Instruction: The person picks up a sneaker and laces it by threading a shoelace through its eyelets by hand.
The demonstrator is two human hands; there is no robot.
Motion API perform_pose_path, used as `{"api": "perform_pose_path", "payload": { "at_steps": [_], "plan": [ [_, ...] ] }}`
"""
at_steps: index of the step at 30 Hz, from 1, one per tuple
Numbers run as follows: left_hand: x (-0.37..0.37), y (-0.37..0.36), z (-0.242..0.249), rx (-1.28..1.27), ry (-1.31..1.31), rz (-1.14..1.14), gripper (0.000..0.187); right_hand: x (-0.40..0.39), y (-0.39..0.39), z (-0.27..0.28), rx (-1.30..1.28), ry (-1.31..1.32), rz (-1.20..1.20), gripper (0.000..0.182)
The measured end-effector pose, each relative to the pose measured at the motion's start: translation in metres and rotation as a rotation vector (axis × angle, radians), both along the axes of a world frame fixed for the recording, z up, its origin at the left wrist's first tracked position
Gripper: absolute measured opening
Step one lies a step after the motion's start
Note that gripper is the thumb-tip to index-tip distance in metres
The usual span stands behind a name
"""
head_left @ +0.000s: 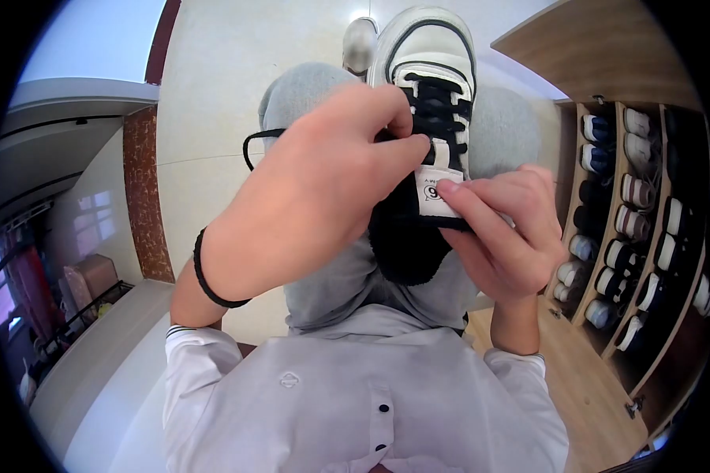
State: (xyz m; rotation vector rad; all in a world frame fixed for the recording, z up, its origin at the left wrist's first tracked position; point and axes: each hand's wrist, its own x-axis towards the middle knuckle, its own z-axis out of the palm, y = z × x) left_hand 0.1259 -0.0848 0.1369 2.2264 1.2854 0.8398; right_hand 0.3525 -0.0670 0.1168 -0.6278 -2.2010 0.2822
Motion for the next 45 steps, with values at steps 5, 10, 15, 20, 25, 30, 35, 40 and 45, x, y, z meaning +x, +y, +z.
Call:
{"api": "perform_pose_path", "payload": {
  "at_steps": [5,10,15,20,25,30,35,40,45],
  "plan": [
    [0.001,-0.002,0.002,-0.029,-0.068,0.015,0.033,0.001,0.000,-0.004,0.009,0.024,0.014,0.054],
    [0.006,0.008,0.004,0.033,-0.118,0.077,0.020,0.000,-0.001,-0.005,-0.010,0.038,0.009,0.055],
    [0.003,0.011,0.001,0.041,-0.145,0.074,0.019,0.001,-0.002,-0.005,-0.021,0.038,-0.004,0.055],
    [0.009,0.008,-0.005,0.051,-0.171,0.089,0.019,0.001,-0.002,-0.006,-0.034,0.049,-0.005,0.056],
    [0.011,0.005,-0.005,0.013,-0.162,0.079,0.021,0.002,-0.003,-0.008,-0.040,0.056,-0.008,0.055],
    [0.009,0.003,-0.003,0.009,-0.178,0.036,0.024,0.001,-0.003,-0.007,-0.065,0.059,-0.008,0.052],
    [0.006,-0.003,0.005,-0.024,-0.127,-0.026,0.034,0.004,-0.001,0.007,-0.184,0.022,-0.001,0.036],
    [0.013,-0.018,0.005,0.050,0.012,0.006,0.068,0.008,0.009,0.005,-0.343,0.003,-0.148,0.018],
    [0.030,-0.040,0.001,0.048,0.025,0.135,0.076,0.001,0.013,0.014,-0.596,0.021,-0.188,0.013]
  ]
}}
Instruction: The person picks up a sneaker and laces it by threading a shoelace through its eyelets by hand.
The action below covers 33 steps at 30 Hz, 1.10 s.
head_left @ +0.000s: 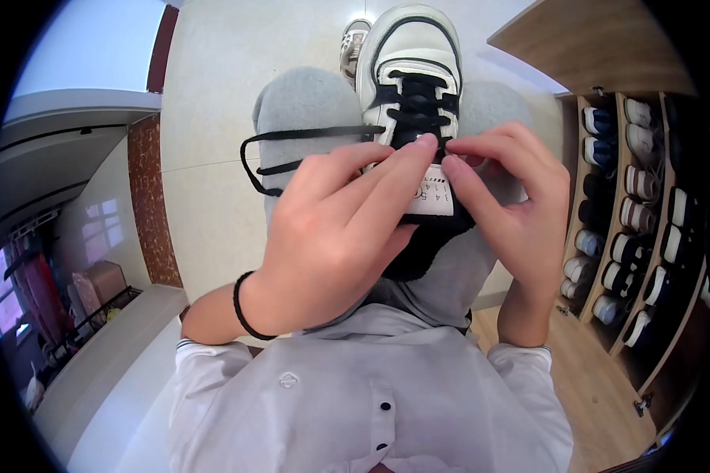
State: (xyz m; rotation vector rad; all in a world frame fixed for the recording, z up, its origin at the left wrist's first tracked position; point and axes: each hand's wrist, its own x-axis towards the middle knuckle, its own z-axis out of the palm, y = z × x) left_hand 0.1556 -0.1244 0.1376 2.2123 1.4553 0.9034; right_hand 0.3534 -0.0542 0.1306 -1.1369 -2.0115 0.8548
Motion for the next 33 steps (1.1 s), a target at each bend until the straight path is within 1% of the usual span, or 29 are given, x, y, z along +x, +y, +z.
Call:
{"api": "perform_pose_path", "payload": {
  "at_steps": [2,4,6,7,8,9,10,11,13,14,15,16,17,19,20,21,22,23,24,25,26,27,28,30,31,33],
  "plan": [
    [0.007,-0.006,-0.005,-0.026,-0.017,0.041,0.076,-0.003,-0.001,-0.001,0.014,-0.012,0.002,0.013],
    [0.013,-0.009,-0.012,0.049,-0.079,0.123,0.069,-0.006,-0.002,0.000,0.027,-0.023,0.005,0.014],
    [0.011,-0.010,-0.010,0.014,-0.098,0.093,0.069,-0.009,-0.002,0.004,-0.116,0.023,-0.035,0.014],
    [0.009,-0.010,-0.008,-0.022,-0.118,0.062,0.068,-0.009,-0.001,0.003,-0.116,0.021,-0.035,0.014],
    [0.007,-0.009,-0.007,-0.022,-0.122,0.062,0.068,-0.007,0.001,0.003,-0.215,0.040,-0.038,0.014],
    [0.005,-0.008,-0.006,-0.086,-0.212,0.043,0.065,-0.007,0.003,0.003,-0.315,0.061,-0.041,0.014],
    [0.002,-0.008,-0.005,-0.150,-0.301,0.023,0.061,-0.007,0.002,0.002,-0.315,0.060,-0.041,0.014],
    [0.000,-0.007,-0.006,-0.148,-0.301,0.023,0.061,-0.008,0.002,0.002,-0.317,0.046,-0.018,0.014],
    [-0.004,-0.006,-0.007,-0.185,-0.338,0.005,0.054,-0.007,0.002,0.002,-0.316,0.031,0.004,0.014],
    [-0.005,-0.005,-0.007,-0.183,-0.338,0.004,0.054,-0.006,0.001,0.002,-0.270,-0.018,0.034,0.013],
    [-0.006,-0.003,-0.006,-0.196,-0.366,0.010,0.049,-0.006,0.001,0.001,-0.225,-0.067,0.064,0.012],
    [-0.007,0.000,-0.005,-0.208,-0.394,0.016,0.044,-0.005,0.000,-0.001,-0.224,-0.067,0.065,0.012],
    [-0.008,0.005,-0.005,-0.206,-0.393,0.017,0.044,-0.004,-0.001,-0.004,-0.215,-0.051,0.030,0.011],
    [-0.011,0.019,-0.007,0.024,-0.143,0.013,0.033,0.001,0.000,-0.001,-0.205,-0.036,-0.004,0.010],
    [-0.010,0.025,-0.007,0.025,-0.142,0.013,0.033,0.005,0.002,0.006,-0.143,-0.044,-0.017,0.009],
    [-0.005,0.032,-0.006,0.041,-0.146,-0.014,0.028,0.008,0.003,0.010,-0.082,-0.052,-0.029,0.009],
    [-0.003,0.039,-0.006,0.058,-0.150,-0.041,0.024,0.010,0.004,0.008,-0.081,-0.051,-0.028,0.009],
    [-0.003,0.045,-0.005,0.058,-0.149,-0.041,0.024,0.011,0.007,0.004,-0.033,0.047,0.000,0.008],
    [-0.003,0.052,-0.005,0.000,-0.175,-0.098,0.022,0.012,0.008,0.003,0.016,0.145,0.027,0.008],
    [-0.003,0.056,-0.005,-0.059,-0.200,-0.157,0.020,0.013,0.007,0.003,0.018,0.146,0.024,0.008],
    [-0.001,0.056,-0.005,-0.058,-0.198,-0.161,0.020,0.014,0.004,0.005,-0.104,0.188,-0.011,0.011],
    [-0.001,0.056,-0.007,-0.125,-0.308,-0.127,0.018,0.014,0.001,0.006,-0.227,0.232,-0.047,0.014],
    [-0.001,0.055,-0.008,-0.194,-0.417,-0.093,0.016,0.013,-0.004,0.008,-0.227,0.236,-0.051,0.014],
    [-0.003,0.053,-0.007,-0.222,-0.413,-0.075,0.017,0.011,-0.011,0.010,-0.328,0.165,-0.080,0.022],
    [-0.004,0.052,-0.007,-0.215,-0.387,-0.059,0.016,0.013,-0.012,0.010,-0.331,0.168,-0.083,0.022],
    [-0.003,0.050,-0.006,-0.210,-0.361,-0.044,0.016,0.019,-0.013,0.007,-0.288,0.002,0.057,0.027]
  ]
}}
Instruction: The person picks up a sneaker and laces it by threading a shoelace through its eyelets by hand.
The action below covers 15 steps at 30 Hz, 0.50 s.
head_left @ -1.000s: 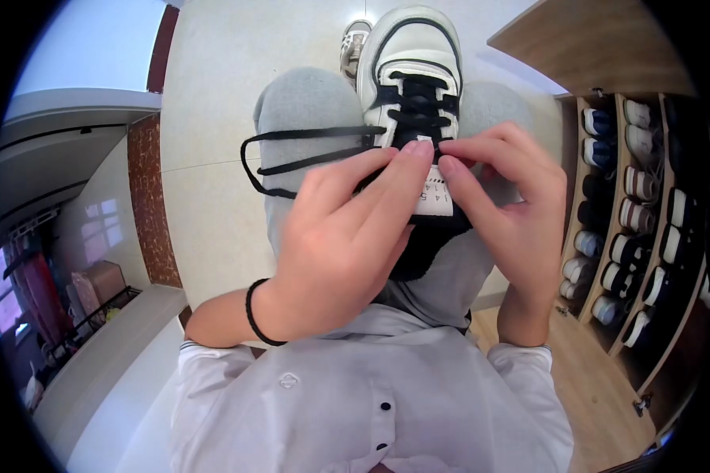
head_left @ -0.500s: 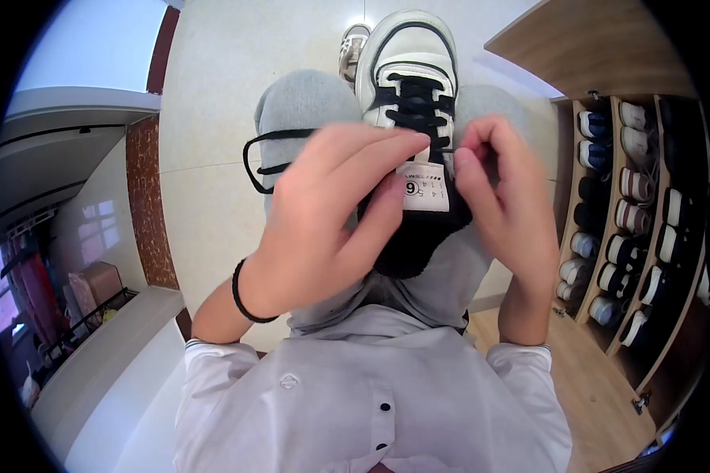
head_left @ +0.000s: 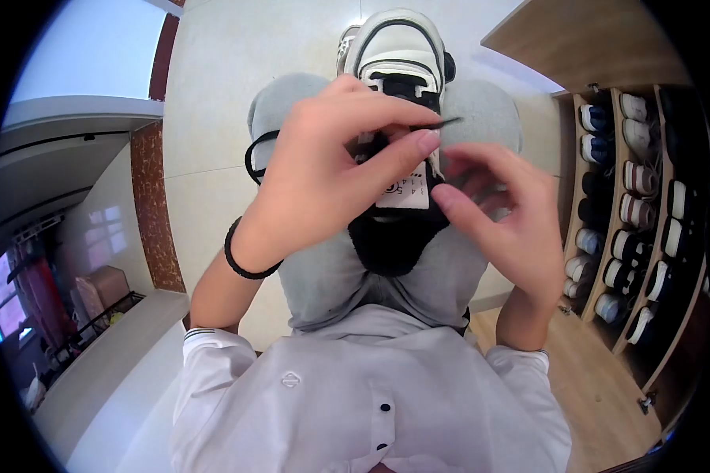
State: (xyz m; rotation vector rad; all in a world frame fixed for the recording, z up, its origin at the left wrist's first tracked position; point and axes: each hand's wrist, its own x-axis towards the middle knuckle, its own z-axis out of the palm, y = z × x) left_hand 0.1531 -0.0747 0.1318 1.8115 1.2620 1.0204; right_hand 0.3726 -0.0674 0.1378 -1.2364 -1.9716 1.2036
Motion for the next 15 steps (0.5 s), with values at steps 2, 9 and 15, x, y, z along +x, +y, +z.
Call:
{"api": "perform_pose_path", "payload": {
  "at_steps": [2,9,15],
  "plan": [
    [0.002,-0.002,0.005,-0.058,0.022,0.058,0.014,-0.001,-0.003,-0.005,-0.069,0.058,-0.019,0.024],
    [0.004,-0.004,0.007,0.018,0.114,0.088,0.016,0.002,-0.007,-0.020,-0.094,0.119,-0.080,0.017],
    [0.014,-0.012,0.016,0.207,0.514,0.005,0.017,0.001,-0.012,-0.029,-0.049,0.200,-0.128,0.015]
  ]
}}
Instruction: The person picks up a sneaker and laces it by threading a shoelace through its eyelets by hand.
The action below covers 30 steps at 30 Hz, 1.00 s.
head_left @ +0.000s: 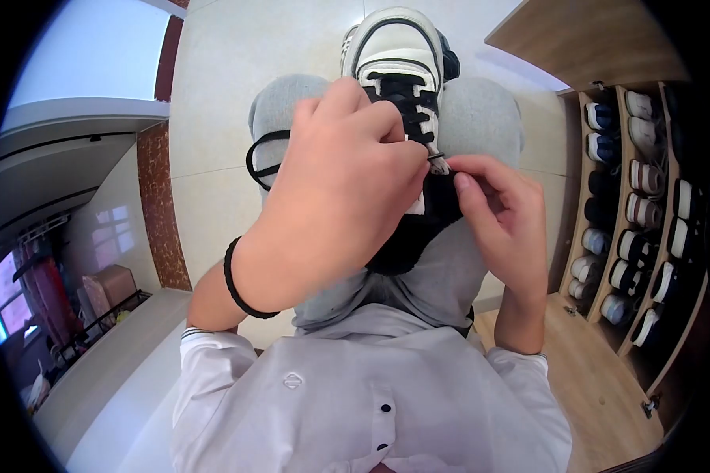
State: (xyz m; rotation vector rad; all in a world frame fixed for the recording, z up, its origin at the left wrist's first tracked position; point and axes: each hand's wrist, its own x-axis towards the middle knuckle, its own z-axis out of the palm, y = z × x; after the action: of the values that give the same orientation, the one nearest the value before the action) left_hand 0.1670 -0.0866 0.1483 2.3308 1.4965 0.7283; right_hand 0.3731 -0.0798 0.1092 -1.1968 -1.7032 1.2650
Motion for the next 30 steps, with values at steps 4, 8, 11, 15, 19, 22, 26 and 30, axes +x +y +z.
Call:
{"api": "perform_pose_path", "payload": {
  "at_steps": [4,8,11,15,19,22,26,30],
  "plan": [
    [0.004,0.004,0.004,-0.027,0.113,-0.013,0.010,0.001,0.001,0.003,-0.010,-0.024,0.008,0.015],
    [0.009,0.005,-0.004,-0.043,0.157,0.002,0.011,0.001,0.001,0.004,-0.001,-0.046,0.017,0.015],
    [0.010,0.006,-0.005,-0.070,0.142,0.010,0.010,0.001,0.001,0.002,0.006,-0.053,0.018,0.015],
    [0.008,0.008,-0.009,-0.105,0.112,0.025,0.010,0.000,0.001,0.002,0.027,-0.037,0.010,0.014],
    [0.007,0.010,-0.015,-0.045,0.024,-0.024,0.010,0.003,0.005,0.004,0.103,-0.078,0.062,0.014],
    [0.009,0.008,-0.015,-0.020,0.025,-0.022,0.009,0.004,0.006,0.002,0.156,-0.048,0.105,0.015],
    [0.007,0.006,-0.022,0.003,-0.086,-0.007,0.013,0.001,0.005,0.010,-0.016,0.015,0.013,0.015],
    [0.000,0.001,-0.017,-0.062,-0.161,-0.015,0.017,-0.010,0.011,0.007,0.043,-0.037,-0.040,0.014]
  ]
}}
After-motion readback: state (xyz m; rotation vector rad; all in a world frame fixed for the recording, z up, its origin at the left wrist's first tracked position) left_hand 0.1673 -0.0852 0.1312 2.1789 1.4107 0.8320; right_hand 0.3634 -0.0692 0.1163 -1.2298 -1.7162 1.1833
